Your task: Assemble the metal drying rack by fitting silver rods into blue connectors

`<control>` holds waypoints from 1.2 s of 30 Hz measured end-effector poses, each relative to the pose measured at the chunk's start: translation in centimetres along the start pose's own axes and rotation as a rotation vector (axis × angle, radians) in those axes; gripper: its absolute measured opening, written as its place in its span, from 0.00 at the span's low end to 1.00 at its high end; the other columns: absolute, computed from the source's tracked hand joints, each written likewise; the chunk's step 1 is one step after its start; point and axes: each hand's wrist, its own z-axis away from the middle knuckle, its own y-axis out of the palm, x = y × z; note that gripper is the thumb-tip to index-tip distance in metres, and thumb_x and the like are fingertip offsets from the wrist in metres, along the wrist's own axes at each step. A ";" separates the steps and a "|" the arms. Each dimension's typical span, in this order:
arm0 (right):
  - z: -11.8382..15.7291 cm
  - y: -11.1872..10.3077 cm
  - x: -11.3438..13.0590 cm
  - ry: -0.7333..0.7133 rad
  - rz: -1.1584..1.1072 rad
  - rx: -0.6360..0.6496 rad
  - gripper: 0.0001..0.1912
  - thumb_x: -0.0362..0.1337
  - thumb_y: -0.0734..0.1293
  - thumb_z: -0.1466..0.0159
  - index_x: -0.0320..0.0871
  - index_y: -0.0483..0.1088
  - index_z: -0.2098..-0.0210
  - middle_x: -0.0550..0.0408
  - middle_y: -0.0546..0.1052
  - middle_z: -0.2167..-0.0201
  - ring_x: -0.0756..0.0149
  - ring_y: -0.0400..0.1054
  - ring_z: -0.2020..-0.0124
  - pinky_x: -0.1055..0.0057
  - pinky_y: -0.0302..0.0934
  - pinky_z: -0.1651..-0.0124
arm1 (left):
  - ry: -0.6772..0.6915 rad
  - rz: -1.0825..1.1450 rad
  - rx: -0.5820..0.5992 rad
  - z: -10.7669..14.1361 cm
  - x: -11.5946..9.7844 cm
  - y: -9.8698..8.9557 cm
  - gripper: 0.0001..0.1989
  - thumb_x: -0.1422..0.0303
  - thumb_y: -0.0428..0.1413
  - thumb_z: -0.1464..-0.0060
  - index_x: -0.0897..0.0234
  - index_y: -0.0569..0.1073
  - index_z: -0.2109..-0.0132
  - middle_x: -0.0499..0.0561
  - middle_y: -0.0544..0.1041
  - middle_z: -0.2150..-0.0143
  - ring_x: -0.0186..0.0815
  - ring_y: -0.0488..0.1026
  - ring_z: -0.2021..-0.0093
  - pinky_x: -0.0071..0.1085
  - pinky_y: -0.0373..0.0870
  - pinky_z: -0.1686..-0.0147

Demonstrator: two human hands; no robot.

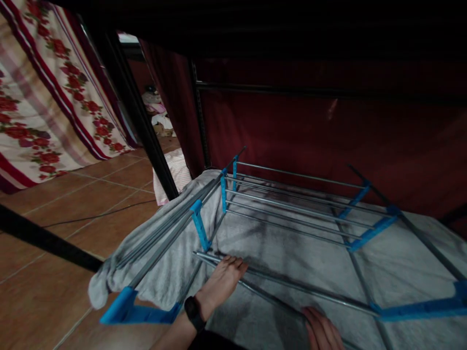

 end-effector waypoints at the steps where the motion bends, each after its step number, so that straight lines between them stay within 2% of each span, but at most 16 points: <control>1: -0.9 -0.2 0.2 0.014 0.009 -0.007 0.18 0.43 0.61 0.27 0.52 0.77 0.42 0.52 0.82 0.49 0.59 0.79 0.53 0.68 0.73 0.54 | 0.006 -0.002 0.004 -0.1 0.1 0.1 0.20 0.80 0.44 0.34 0.60 0.76 0.46 0.53 0.79 0.47 0.40 0.74 0.46 0.39 0.64 0.39; 5: -4.7 0.3 0.8 0.024 0.076 0.001 0.24 0.41 0.58 0.26 0.50 0.66 0.33 0.50 0.78 0.41 0.58 0.74 0.44 0.61 0.68 0.43 | 0.008 -0.022 0.023 -0.5 0.2 0.2 0.19 0.79 0.44 0.33 0.61 0.76 0.47 0.54 0.79 0.48 0.41 0.74 0.47 0.40 0.65 0.41; 8: -6.8 1.6 1.1 -0.022 0.066 0.062 0.26 0.34 0.57 0.28 0.49 0.64 0.32 0.52 0.77 0.40 0.59 0.73 0.43 0.57 0.63 0.37 | 0.004 -0.021 0.029 -0.7 0.3 0.2 0.18 0.78 0.44 0.33 0.62 0.77 0.48 0.55 0.80 0.49 0.42 0.75 0.47 0.39 0.65 0.42; 12: -7.7 3.1 0.7 0.051 -0.010 0.136 0.32 0.23 0.57 0.34 0.50 0.68 0.35 0.54 0.80 0.46 0.62 0.74 0.47 0.63 0.67 0.41 | 0.008 0.001 0.011 -1.0 0.4 0.6 0.17 0.77 0.45 0.33 0.62 0.78 0.50 0.54 0.81 0.51 0.42 0.75 0.49 0.39 0.66 0.43; 15: -7.5 3.9 -0.3 0.078 -0.091 0.177 0.36 0.21 0.56 0.37 0.54 0.69 0.35 0.55 0.80 0.49 0.64 0.75 0.50 0.68 0.70 0.45 | 0.017 0.007 -0.058 -1.2 0.3 0.8 0.15 0.77 0.47 0.33 0.61 0.78 0.51 0.54 0.80 0.52 0.41 0.75 0.51 0.39 0.67 0.43; 18: -7.0 4.7 -1.3 0.057 -0.137 0.210 0.37 0.22 0.56 0.38 0.57 0.69 0.35 0.56 0.80 0.50 0.63 0.76 0.52 0.68 0.72 0.48 | 0.035 0.044 -0.201 -0.7 0.6 1.2 0.13 0.75 0.49 0.33 0.60 0.77 0.50 0.53 0.79 0.49 0.40 0.75 0.49 0.41 0.66 0.40; 20: -6.7 5.1 -1.8 0.051 -0.144 0.229 0.37 0.23 0.56 0.38 0.57 0.69 0.35 0.56 0.80 0.50 0.63 0.77 0.53 0.68 0.73 0.50 | -0.034 0.086 -0.335 0.3 1.4 1.7 0.13 0.74 0.49 0.32 0.59 0.76 0.48 0.53 0.79 0.49 0.40 0.74 0.49 0.42 0.67 0.40; 22: -6.4 5.5 -1.9 0.051 -0.140 0.237 0.37 0.22 0.56 0.39 0.56 0.69 0.35 0.56 0.80 0.51 0.63 0.77 0.53 0.68 0.73 0.49 | -0.184 0.151 -0.491 1.6 2.9 2.5 0.12 0.72 0.48 0.32 0.59 0.75 0.51 0.53 0.79 0.53 0.41 0.75 0.51 0.43 0.71 0.45; 24: -6.3 5.6 -1.9 0.056 -0.133 0.244 0.36 0.22 0.56 0.38 0.56 0.70 0.36 0.56 0.81 0.51 0.63 0.77 0.53 0.68 0.73 0.49 | -0.391 0.264 -0.688 2.6 4.8 3.3 0.10 0.71 0.47 0.32 0.59 0.73 0.54 0.53 0.78 0.56 0.42 0.75 0.54 0.42 0.74 0.50; 26: -6.3 5.6 -1.9 0.074 -0.125 0.258 0.35 0.23 0.55 0.37 0.56 0.71 0.37 0.56 0.80 0.50 0.63 0.77 0.52 0.69 0.73 0.48 | -0.579 0.379 -0.872 3.0 6.7 3.8 0.08 0.72 0.49 0.36 0.60 0.71 0.53 0.54 0.76 0.56 0.42 0.75 0.53 0.42 0.75 0.50; 28: -6.4 5.5 -1.8 0.088 -0.126 0.267 0.35 0.23 0.55 0.37 0.57 0.71 0.37 0.55 0.81 0.50 0.63 0.78 0.53 0.68 0.73 0.49 | -0.675 0.435 -0.957 2.7 7.9 3.9 0.16 0.77 0.50 0.42 0.61 0.68 0.48 0.57 0.75 0.50 0.44 0.74 0.47 0.45 0.73 0.46; 31: -6.4 5.4 -1.9 0.092 -0.147 0.272 0.36 0.23 0.55 0.38 0.59 0.72 0.38 0.55 0.81 0.50 0.61 0.78 0.54 0.66 0.73 0.49 | -0.692 0.468 -0.856 1.4 8.5 3.6 0.25 0.84 0.49 0.52 0.62 0.68 0.47 0.58 0.75 0.48 0.45 0.73 0.44 0.46 0.71 0.42; 33: -6.4 5.5 -2.1 0.089 -0.160 0.282 0.36 0.23 0.56 0.38 0.58 0.72 0.38 0.55 0.81 0.50 0.60 0.78 0.53 0.65 0.73 0.49 | -0.716 0.495 -0.778 0.6 8.3 3.3 0.24 0.85 0.47 0.53 0.63 0.70 0.50 0.57 0.77 0.51 0.44 0.75 0.48 0.44 0.71 0.44; 36: -6.1 5.7 -2.2 0.075 -0.151 0.293 0.36 0.23 0.56 0.39 0.57 0.71 0.37 0.55 0.80 0.49 0.61 0.78 0.52 0.66 0.72 0.47 | -0.729 0.511 -0.757 0.3 8.0 2.9 0.25 0.85 0.46 0.50 0.63 0.70 0.48 0.58 0.78 0.51 0.43 0.75 0.49 0.42 0.70 0.43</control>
